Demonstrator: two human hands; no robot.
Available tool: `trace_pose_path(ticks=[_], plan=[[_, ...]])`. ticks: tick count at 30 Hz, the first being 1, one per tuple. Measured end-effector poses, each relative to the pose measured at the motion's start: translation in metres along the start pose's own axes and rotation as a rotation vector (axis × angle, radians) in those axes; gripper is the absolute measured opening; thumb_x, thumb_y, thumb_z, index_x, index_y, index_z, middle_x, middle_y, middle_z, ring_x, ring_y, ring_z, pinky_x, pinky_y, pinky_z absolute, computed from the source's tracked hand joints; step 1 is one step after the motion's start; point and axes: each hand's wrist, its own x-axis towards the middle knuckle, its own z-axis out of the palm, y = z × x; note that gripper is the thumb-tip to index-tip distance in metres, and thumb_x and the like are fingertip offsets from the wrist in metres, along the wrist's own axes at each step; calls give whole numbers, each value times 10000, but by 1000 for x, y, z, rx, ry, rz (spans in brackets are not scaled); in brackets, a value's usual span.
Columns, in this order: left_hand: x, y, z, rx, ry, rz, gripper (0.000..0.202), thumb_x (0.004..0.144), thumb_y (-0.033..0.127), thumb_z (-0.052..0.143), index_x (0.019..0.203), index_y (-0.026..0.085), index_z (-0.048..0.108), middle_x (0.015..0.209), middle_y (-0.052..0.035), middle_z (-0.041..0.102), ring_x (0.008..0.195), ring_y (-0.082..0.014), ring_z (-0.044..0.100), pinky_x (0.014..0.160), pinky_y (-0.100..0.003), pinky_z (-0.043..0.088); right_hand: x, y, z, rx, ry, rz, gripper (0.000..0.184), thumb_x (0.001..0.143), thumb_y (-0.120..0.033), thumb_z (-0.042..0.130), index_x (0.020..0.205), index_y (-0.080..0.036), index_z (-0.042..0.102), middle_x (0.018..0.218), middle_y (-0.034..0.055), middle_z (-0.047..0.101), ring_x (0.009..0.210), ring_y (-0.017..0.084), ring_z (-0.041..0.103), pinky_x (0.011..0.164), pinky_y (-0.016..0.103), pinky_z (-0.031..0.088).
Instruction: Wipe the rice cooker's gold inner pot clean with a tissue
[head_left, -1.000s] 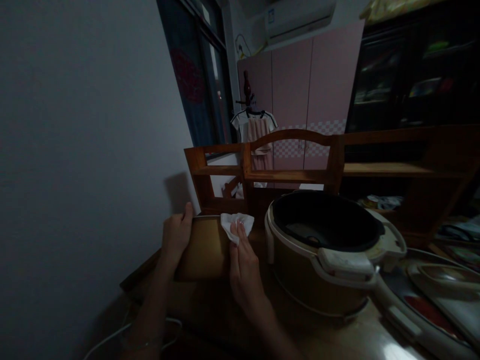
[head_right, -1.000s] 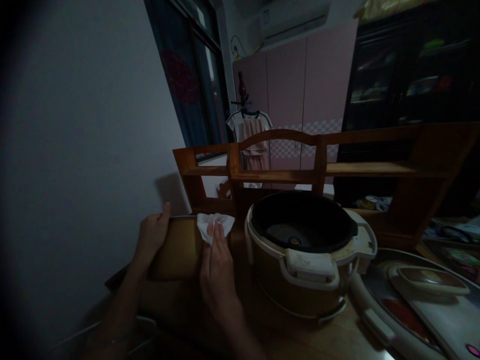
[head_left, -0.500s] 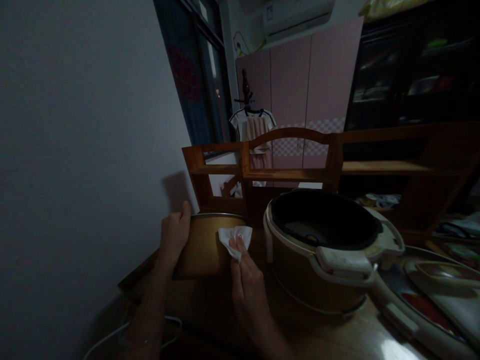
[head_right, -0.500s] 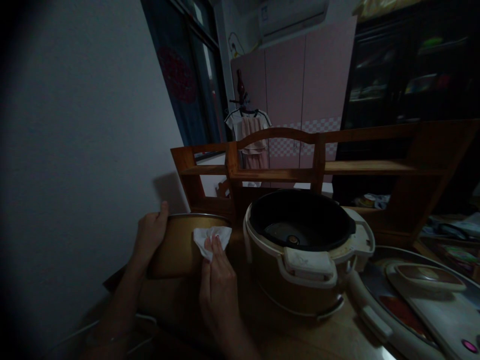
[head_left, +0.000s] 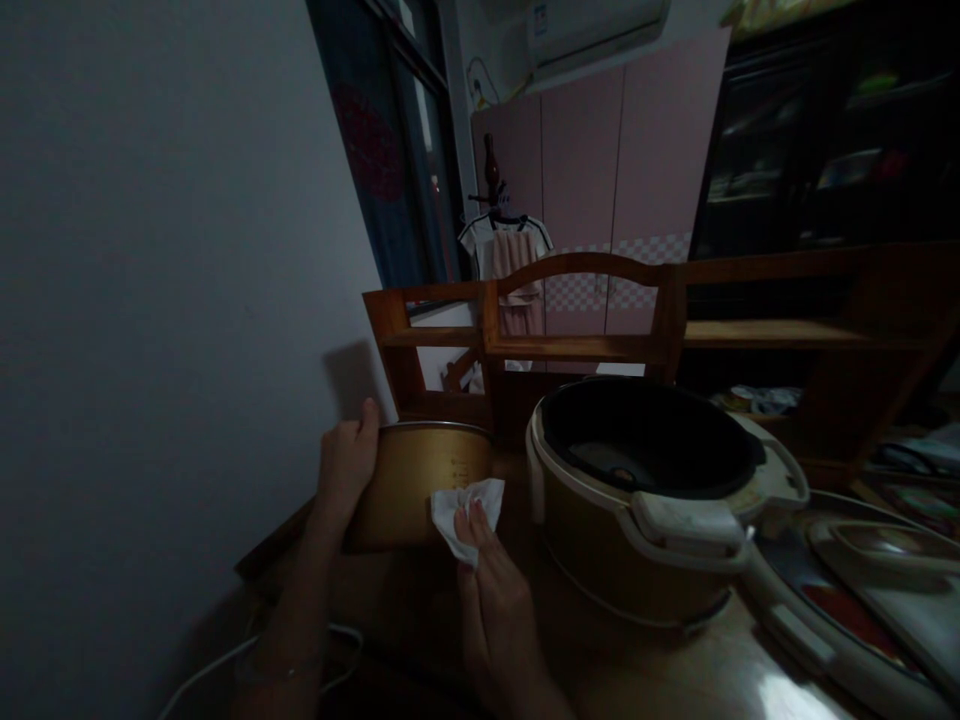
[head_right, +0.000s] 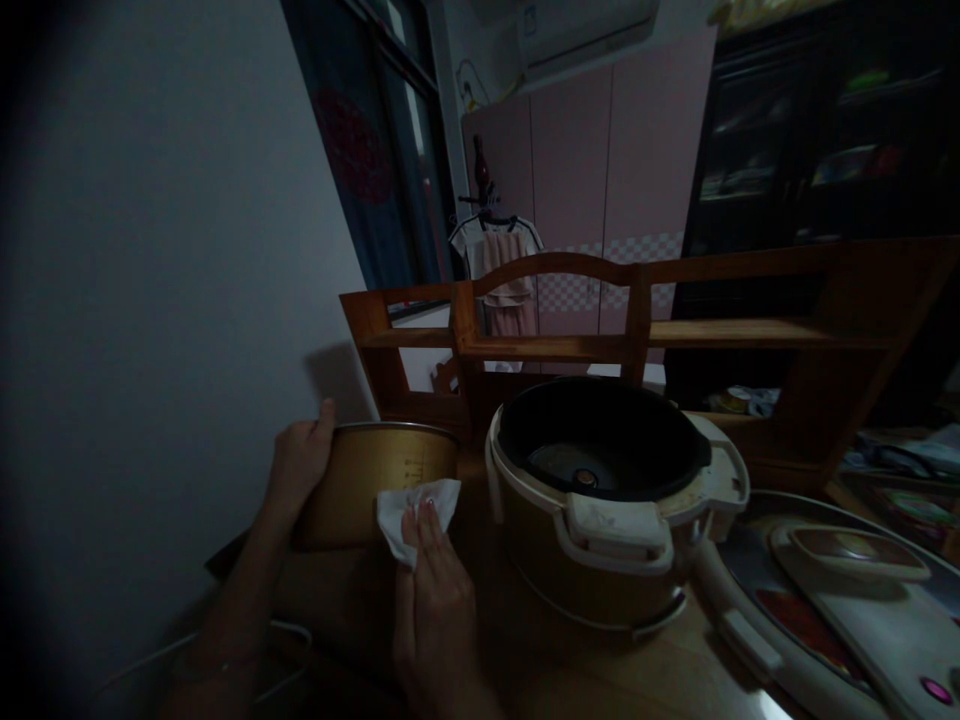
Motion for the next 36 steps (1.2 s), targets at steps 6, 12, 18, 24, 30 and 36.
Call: trace_pose_path(ticks=[6, 12, 18, 24, 30, 36], plan=[[1, -1, -1, -65, -24, -2, 639, 949, 655, 316, 526, 233, 542, 689, -200, 696, 702, -283, 628, 656, -358, 361, -29, 1, -2, -19, -46, -50, 675, 996, -61, 404, 1636, -214, 252, 1636, 122, 339, 1518, 274, 301, 1183, 492, 435], [-6, -6, -6, -60, -15, -6, 636, 948, 654, 314, 506, 238, 502, 657, -177, 677, 663, -252, 585, 644, -349, 341, -4, -1, -20, 181, 53, 162, 501, 1084, -197, 352, 1581, -245, 398, 1633, 62, 354, 1517, 226, 312, 1242, 474, 337], [-16, -5, -11, -54, -17, 24, 689, 965, 670, 310, 529, 207, 574, 616, -140, 656, 646, -226, 575, 626, -325, 349, 69, -4, -21, 196, 10, 156, 467, 1102, -307, 362, 1561, -242, 425, 1635, 30, 335, 1535, 221, 271, 1277, 491, 277], [-12, -9, -8, -54, 5, 6, 702, 975, 663, 292, 524, 209, 580, 631, -163, 668, 658, -249, 596, 625, -330, 363, 75, -3, -12, 105, -45, 111, 480, 1090, -271, 356, 1550, -161, 439, 1620, 73, 345, 1522, 224, 306, 1272, 466, 304], [-6, -7, -6, -40, -13, -19, 711, 969, 693, 235, 517, 231, 532, 642, -173, 665, 658, -257, 588, 633, -344, 350, 51, -5, -14, 74, -87, 105, 489, 1085, -224, 344, 1568, -190, 414, 1630, 65, 333, 1533, 234, 259, 1270, 478, 312], [-4, -4, -3, -50, -26, -29, 701, 956, 724, 213, 512, 249, 475, 668, -180, 670, 689, -274, 600, 655, -360, 331, 29, -2, -13, 30, -91, 81, 502, 1074, -197, 345, 1572, -161, 399, 1622, 98, 350, 1528, 240, 267, 1254, 480, 346]])
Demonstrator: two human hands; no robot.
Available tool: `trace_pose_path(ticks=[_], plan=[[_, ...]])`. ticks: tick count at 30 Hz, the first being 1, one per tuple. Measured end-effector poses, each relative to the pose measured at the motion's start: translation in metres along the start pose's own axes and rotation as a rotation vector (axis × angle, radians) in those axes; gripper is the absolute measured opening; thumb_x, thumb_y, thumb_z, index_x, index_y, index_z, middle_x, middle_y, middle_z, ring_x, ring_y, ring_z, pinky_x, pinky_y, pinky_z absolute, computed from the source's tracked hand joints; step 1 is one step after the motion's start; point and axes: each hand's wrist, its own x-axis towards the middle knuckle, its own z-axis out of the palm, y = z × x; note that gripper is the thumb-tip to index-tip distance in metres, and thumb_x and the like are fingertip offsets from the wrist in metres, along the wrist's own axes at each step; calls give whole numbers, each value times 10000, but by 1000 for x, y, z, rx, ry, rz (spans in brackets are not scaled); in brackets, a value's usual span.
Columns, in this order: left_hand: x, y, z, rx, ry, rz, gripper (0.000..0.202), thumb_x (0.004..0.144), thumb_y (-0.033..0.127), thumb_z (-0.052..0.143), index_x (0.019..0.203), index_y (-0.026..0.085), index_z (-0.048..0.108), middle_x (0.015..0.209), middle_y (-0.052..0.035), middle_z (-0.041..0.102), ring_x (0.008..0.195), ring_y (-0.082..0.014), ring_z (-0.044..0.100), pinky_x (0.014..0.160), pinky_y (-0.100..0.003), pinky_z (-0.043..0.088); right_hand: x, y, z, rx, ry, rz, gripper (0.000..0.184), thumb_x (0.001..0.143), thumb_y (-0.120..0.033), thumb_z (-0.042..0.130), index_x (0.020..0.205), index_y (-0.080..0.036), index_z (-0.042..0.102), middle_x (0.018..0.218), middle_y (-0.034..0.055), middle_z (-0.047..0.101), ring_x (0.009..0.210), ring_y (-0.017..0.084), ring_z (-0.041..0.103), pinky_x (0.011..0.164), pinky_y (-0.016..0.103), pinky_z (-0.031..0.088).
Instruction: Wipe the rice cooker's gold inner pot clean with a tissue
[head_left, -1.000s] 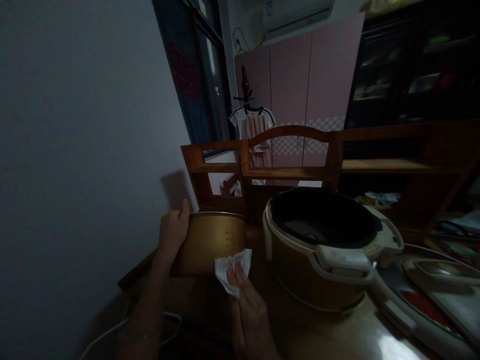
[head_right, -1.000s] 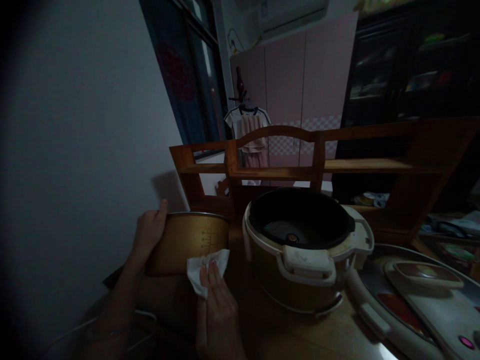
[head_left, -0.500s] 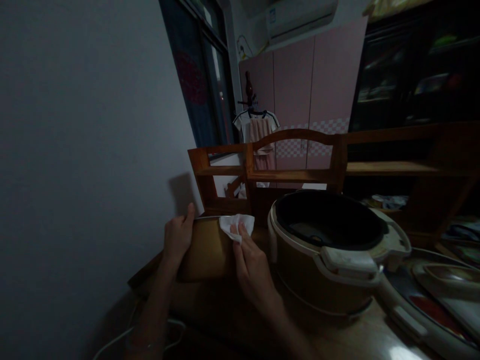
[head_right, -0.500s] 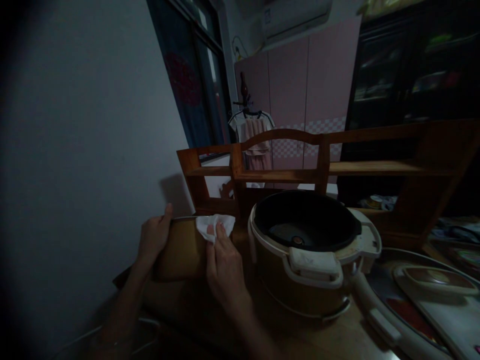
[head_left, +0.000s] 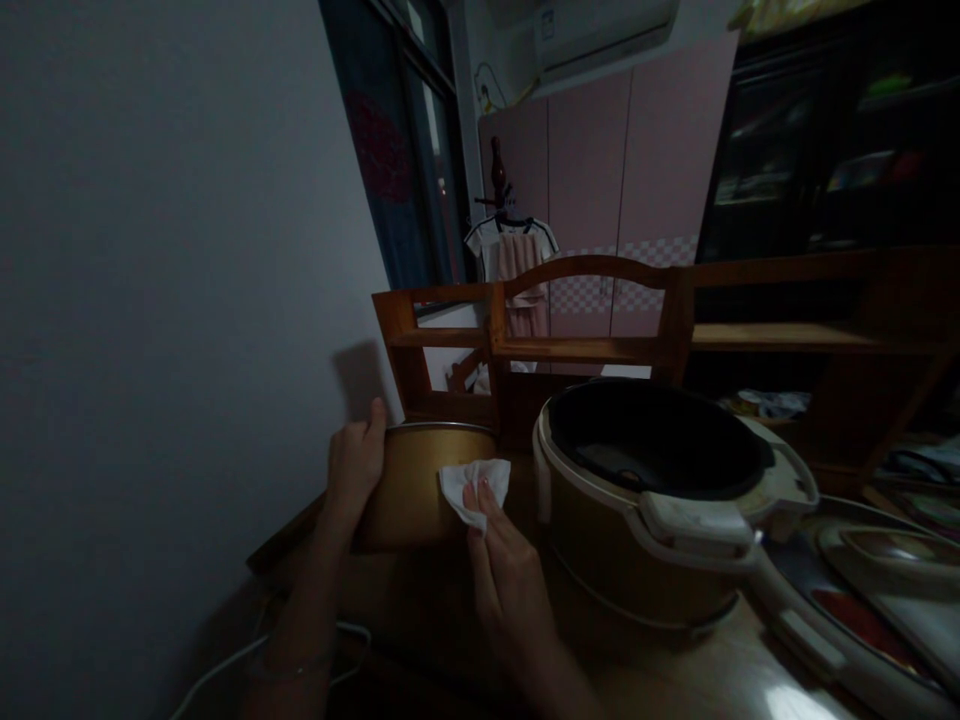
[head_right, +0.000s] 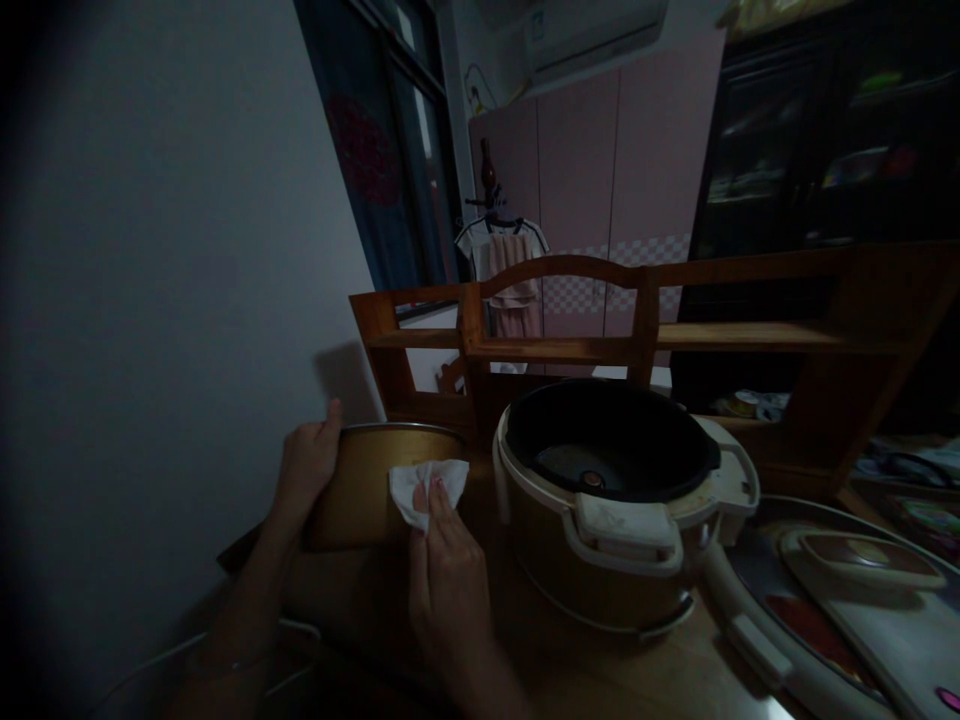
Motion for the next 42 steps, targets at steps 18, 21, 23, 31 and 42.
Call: trace_pose_path(ticks=[18, 21, 23, 31, 42], plan=[[9, 0, 4, 46, -14, 17, 656, 972, 624, 277, 554, 221, 582, 737, -219, 716, 773, -311, 659, 677, -356, 378, -48, 11, -3, 75, 104, -47, 538, 1056, -142, 425, 1582, -246, 391, 1587, 74, 437, 1478, 237, 389, 1194, 432, 434], [9, 1, 5, 18, -23, 23, 631, 968, 633, 279, 526, 246, 510, 704, -201, 698, 732, -294, 636, 666, -361, 347, -22, 6, -10, 153, 118, 62, 468, 1088, -221, 371, 1548, -200, 455, 1595, 80, 420, 1501, 232, 349, 1241, 444, 364], [6, 2, 5, -9, -26, 33, 634, 966, 648, 281, 512, 252, 478, 653, -170, 666, 667, -265, 596, 654, -360, 327, 2, 3, -12, 180, 111, 95, 472, 1098, -274, 352, 1551, -179, 448, 1613, 81, 390, 1517, 221, 327, 1268, 445, 316], [-1, 2, 3, -64, -3, 24, 694, 943, 734, 242, 506, 245, 469, 556, -108, 563, 567, -217, 485, 626, -359, 296, 45, 1, -3, 150, 81, 103, 484, 1104, -309, 327, 1550, -163, 440, 1624, 74, 367, 1532, 207, 295, 1286, 424, 277], [6, 5, 6, 8, 4, 28, 604, 963, 619, 229, 521, 264, 440, 746, -232, 713, 757, -308, 655, 685, -386, 344, 5, 2, 3, 63, 65, 60, 487, 1076, -218, 353, 1553, -171, 436, 1619, 77, 367, 1512, 221, 328, 1252, 432, 346]])
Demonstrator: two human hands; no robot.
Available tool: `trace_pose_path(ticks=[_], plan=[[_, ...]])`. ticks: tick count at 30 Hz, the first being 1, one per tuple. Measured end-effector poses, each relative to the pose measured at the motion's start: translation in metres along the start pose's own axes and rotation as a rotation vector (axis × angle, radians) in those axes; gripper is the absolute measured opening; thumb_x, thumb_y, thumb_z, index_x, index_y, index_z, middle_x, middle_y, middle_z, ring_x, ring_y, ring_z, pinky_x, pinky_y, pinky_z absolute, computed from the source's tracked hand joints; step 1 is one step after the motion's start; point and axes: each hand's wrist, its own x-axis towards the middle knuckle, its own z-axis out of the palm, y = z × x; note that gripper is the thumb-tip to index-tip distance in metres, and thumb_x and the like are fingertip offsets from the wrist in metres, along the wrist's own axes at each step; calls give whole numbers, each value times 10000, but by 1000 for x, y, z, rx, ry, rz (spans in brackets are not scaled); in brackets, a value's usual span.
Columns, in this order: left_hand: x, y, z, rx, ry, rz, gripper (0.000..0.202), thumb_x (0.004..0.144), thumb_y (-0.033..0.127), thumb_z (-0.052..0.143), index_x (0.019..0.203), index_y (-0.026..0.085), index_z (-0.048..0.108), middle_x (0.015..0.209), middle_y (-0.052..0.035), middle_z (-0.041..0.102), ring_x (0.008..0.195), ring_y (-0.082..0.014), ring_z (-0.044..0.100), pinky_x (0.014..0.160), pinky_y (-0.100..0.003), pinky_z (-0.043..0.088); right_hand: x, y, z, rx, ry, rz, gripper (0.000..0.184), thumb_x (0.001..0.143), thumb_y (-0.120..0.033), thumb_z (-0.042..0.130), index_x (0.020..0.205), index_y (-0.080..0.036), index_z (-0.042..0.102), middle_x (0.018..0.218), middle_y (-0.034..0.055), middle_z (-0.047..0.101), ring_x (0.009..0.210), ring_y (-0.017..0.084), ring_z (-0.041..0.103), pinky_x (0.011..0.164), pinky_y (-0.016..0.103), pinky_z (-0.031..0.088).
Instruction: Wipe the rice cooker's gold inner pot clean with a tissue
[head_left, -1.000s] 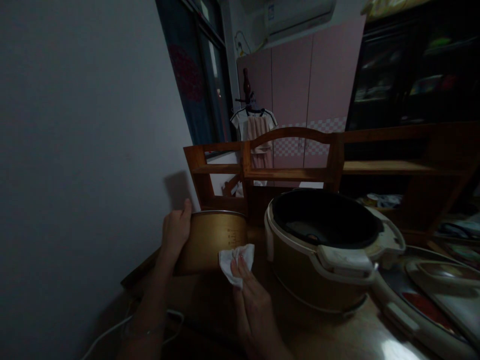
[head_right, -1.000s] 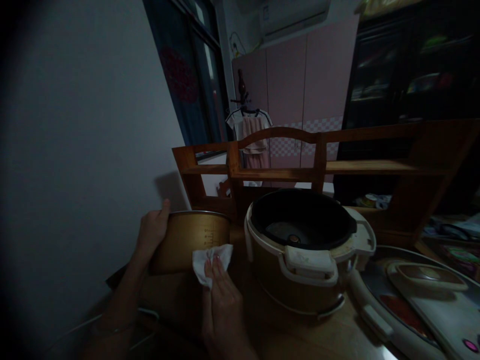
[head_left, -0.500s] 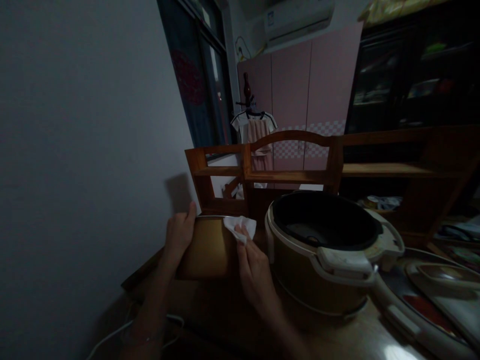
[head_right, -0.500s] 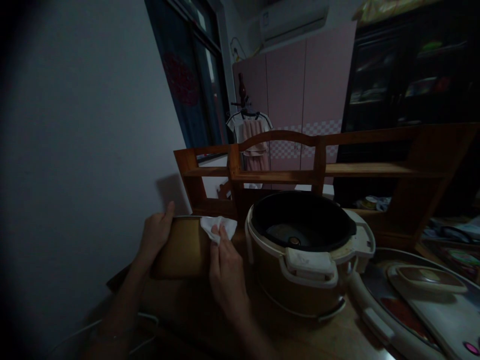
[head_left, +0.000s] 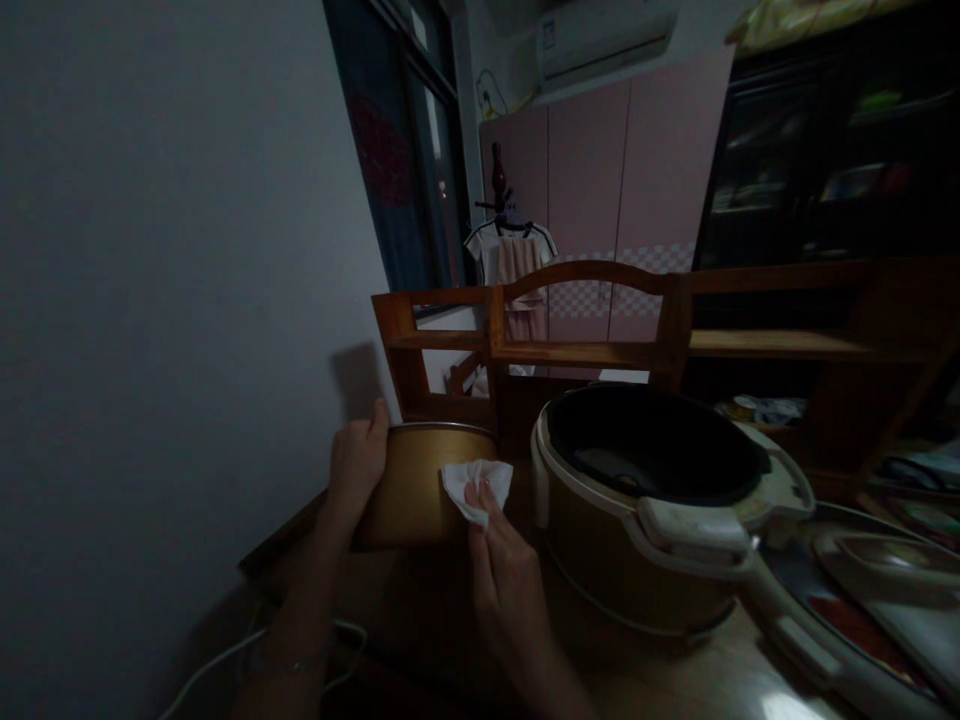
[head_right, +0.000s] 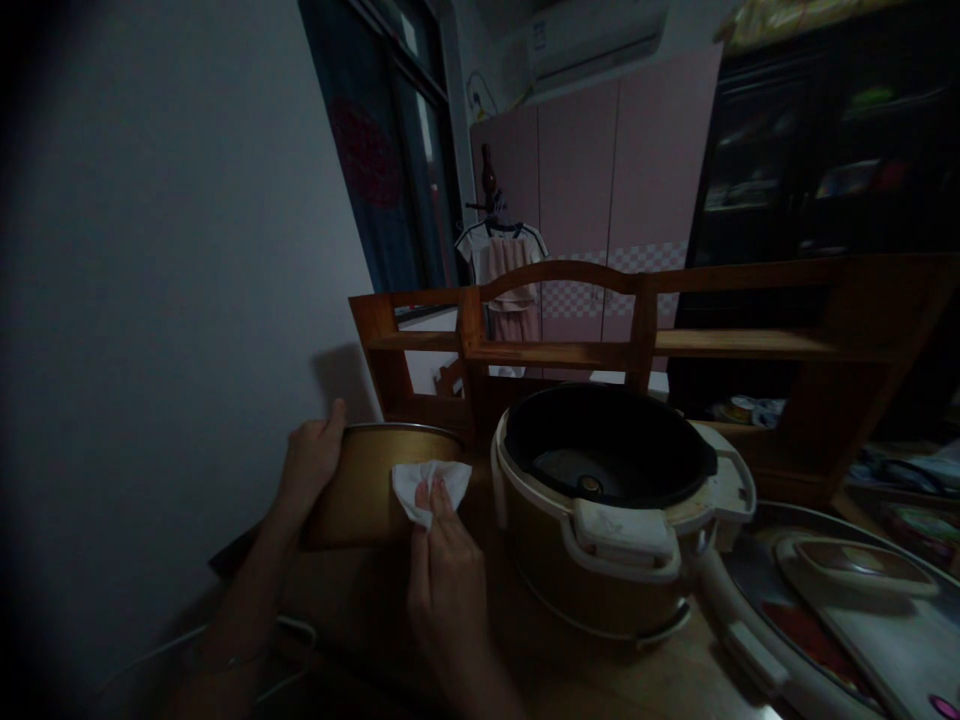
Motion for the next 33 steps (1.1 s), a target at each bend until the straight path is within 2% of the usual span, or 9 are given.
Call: trace_pose_path(ticks=[8, 15, 17, 19, 22, 24, 28, 31, 33], plan=[[7, -5, 5, 12, -6, -6, 623, 960, 653, 255, 522, 262, 463, 811, -273, 729, 873, -371, 695, 714, -403, 362, -29, 7, 5, -74, -18, -87, 532, 1049, -128, 350, 1580, -146, 383, 1620, 121, 354, 1525, 250, 255, 1233, 456, 373], [10, -4, 6, 52, -12, 1, 685, 976, 651, 243, 555, 224, 575, 817, -269, 738, 889, -371, 700, 733, -389, 414, -45, 9, 4, -122, -20, -127, 558, 1032, -95, 377, 1589, -130, 360, 1613, 144, 360, 1511, 261, 290, 1208, 452, 402], [11, -4, 6, 57, -14, 17, 699, 981, 636, 247, 572, 209, 621, 797, -258, 738, 868, -360, 700, 726, -381, 429, -50, 10, 4, -129, -9, -158, 582, 1017, -84, 403, 1593, -149, 358, 1602, 138, 383, 1496, 267, 328, 1191, 449, 425], [12, -5, 6, 63, -12, 26, 702, 985, 617, 253, 595, 195, 658, 793, -256, 739, 856, -353, 701, 726, -376, 440, -55, 12, 3, -101, 25, -187, 575, 1016, -95, 427, 1584, -181, 385, 1556, 123, 466, 1453, 262, 419, 1161, 424, 462], [12, -7, 4, 67, -13, 16, 712, 987, 608, 252, 625, 180, 692, 788, -253, 737, 837, -348, 702, 721, -373, 449, -58, 11, -3, -14, 78, -132, 475, 1043, -157, 448, 1503, -250, 518, 1408, 77, 637, 1317, 237, 598, 1095, 364, 527], [11, -10, 2, 65, -11, 8, 725, 988, 607, 237, 632, 177, 699, 775, -244, 734, 826, -345, 699, 717, -372, 448, -53, 7, -10, 27, 113, -63, 430, 1056, -188, 445, 1459, -266, 571, 1363, 66, 671, 1276, 235, 636, 1093, 364, 530], [8, -15, -1, 64, 4, -10, 721, 986, 610, 223, 614, 192, 677, 759, -233, 730, 824, -339, 690, 711, -367, 436, -24, -3, -24, 71, 140, -27, 433, 1072, -234, 401, 1472, -229, 565, 1434, 83, 618, 1348, 266, 576, 1157, 431, 472], [5, -16, -3, 52, 9, -12, 693, 980, 623, 221, 566, 220, 604, 747, -226, 724, 795, -322, 675, 697, -365, 409, 8, -7, -25, 114, 157, 24, 418, 1089, -295, 386, 1443, -221, 595, 1458, 76, 597, 1370, 275, 555, 1173, 472, 453], [3, -15, -5, 30, -1, -14, 684, 968, 659, 214, 530, 240, 529, 717, -213, 709, 740, -302, 652, 674, -366, 378, 27, -7, -20, 149, 137, 49, 433, 1096, -330, 382, 1472, -218, 564, 1498, 73, 558, 1421, 271, 498, 1198, 484, 420]])
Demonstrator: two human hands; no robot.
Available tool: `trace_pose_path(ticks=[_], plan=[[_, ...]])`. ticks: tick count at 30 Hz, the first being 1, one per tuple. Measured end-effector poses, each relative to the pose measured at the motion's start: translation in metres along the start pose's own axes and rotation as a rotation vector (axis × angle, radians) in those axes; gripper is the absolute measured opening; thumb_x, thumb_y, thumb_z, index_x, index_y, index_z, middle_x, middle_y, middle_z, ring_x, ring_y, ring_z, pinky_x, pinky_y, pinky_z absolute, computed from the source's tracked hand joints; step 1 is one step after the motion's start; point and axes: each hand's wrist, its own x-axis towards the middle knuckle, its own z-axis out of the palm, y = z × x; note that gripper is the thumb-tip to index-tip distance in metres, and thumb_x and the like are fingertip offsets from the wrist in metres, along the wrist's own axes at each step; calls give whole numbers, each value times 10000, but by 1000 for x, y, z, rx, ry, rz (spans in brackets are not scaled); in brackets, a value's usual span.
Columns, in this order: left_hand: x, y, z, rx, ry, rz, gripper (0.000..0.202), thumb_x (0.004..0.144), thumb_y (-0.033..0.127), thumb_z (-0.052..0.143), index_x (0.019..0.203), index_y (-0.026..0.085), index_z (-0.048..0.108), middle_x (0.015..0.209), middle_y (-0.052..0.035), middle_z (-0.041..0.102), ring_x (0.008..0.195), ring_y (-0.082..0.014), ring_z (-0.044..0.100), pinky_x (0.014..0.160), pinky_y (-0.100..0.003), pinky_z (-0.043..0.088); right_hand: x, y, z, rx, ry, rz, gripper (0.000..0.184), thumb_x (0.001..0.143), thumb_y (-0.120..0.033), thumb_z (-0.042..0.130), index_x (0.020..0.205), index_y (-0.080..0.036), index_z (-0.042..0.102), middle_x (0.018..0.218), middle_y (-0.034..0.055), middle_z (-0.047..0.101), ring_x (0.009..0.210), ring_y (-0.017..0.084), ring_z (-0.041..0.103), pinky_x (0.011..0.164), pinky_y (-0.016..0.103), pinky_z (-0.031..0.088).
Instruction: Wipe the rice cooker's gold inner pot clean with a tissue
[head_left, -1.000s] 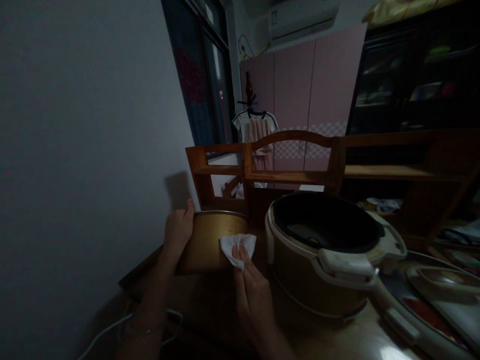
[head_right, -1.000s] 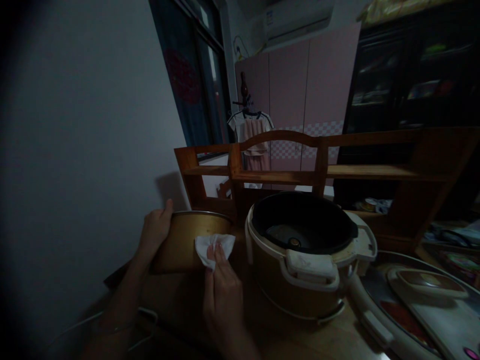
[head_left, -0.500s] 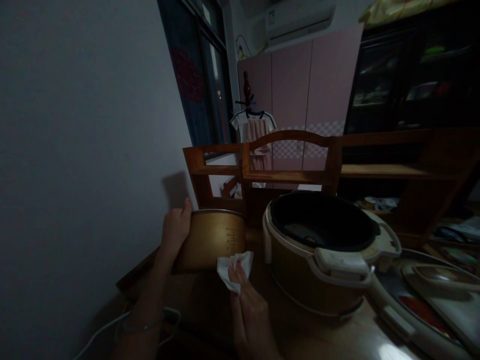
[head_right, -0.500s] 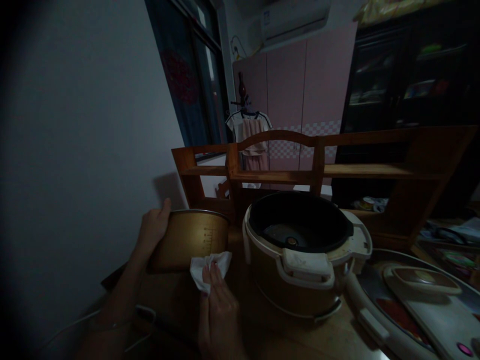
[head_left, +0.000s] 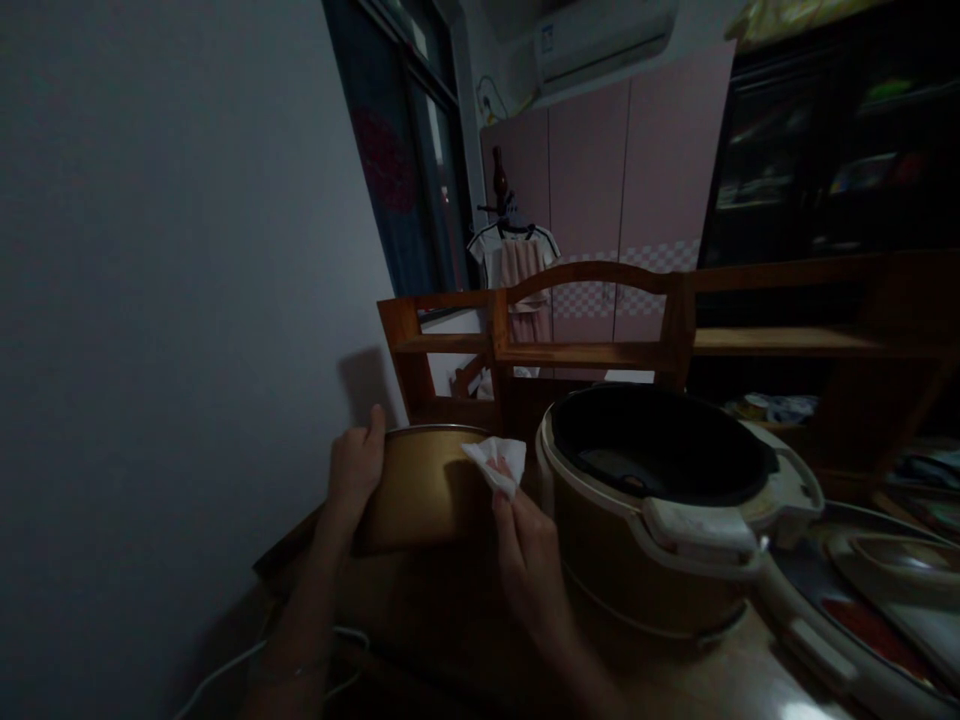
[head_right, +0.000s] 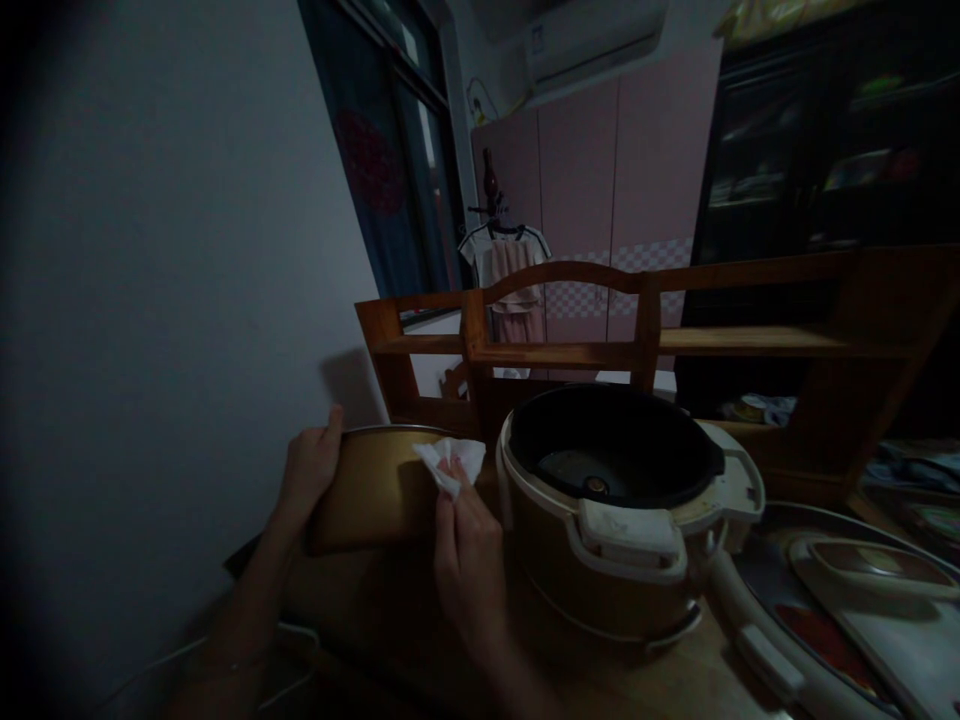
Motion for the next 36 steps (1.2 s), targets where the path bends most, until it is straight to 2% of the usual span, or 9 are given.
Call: trace_pose_path(ticks=[3, 6, 13, 17, 25, 29, 36], plan=[[-2, 3, -1, -34, -15, -11, 690, 944, 721, 202, 509, 252, 462, 677, -193, 682, 673, -277, 613, 651, -369, 346, 16, 4, 13, 15, -63, -13, 456, 1100, -331, 365, 1516, -207, 508, 1545, 72, 505, 1473, 247, 426, 1240, 481, 359], [-2, 2, 0, -36, -9, -4, 692, 940, 732, 193, 512, 255, 457, 670, -188, 675, 675, -275, 608, 660, -369, 347, 18, 8, 21, 5, -98, -33, 454, 1094, -302, 373, 1518, -204, 503, 1561, 71, 482, 1490, 240, 396, 1255, 492, 331], [2, -3, 2, -33, 2, -27, 661, 948, 696, 208, 514, 262, 456, 724, -218, 700, 750, -310, 639, 694, -379, 358, -1, 8, 18, -106, -166, -91, 478, 1079, -225, 364, 1545, -167, 456, 1602, 85, 408, 1512, 233, 340, 1262, 462, 335], [3, -4, 3, -36, -5, -29, 668, 949, 709, 204, 518, 262, 451, 705, -207, 685, 741, -309, 630, 689, -379, 351, -13, 8, 15, -142, -199, -111, 490, 1072, -186, 350, 1553, -157, 439, 1614, 88, 383, 1522, 223, 317, 1265, 455, 331], [5, 0, 5, -55, -12, -12, 668, 952, 697, 220, 518, 248, 458, 675, -176, 666, 678, -257, 572, 674, -363, 332, -33, 17, 13, -200, -172, -158, 512, 1055, -153, 371, 1564, -177, 420, 1613, 79, 386, 1521, 218, 317, 1246, 458, 370], [7, 1, 6, -39, -16, -5, 654, 949, 696, 211, 522, 260, 447, 699, -196, 684, 720, -288, 615, 689, -376, 342, -41, 21, 12, -230, -181, -208, 539, 1030, -113, 363, 1566, -146, 410, 1606, 111, 388, 1521, 235, 309, 1230, 473, 392], [11, 2, 8, -12, -40, -14, 557, 943, 596, 245, 539, 274, 452, 765, -230, 711, 810, -332, 664, 713, -388, 366, -54, 24, 10, -231, -167, -236, 569, 1008, -86, 378, 1572, -155, 401, 1601, 121, 401, 1512, 250, 327, 1207, 482, 421]])
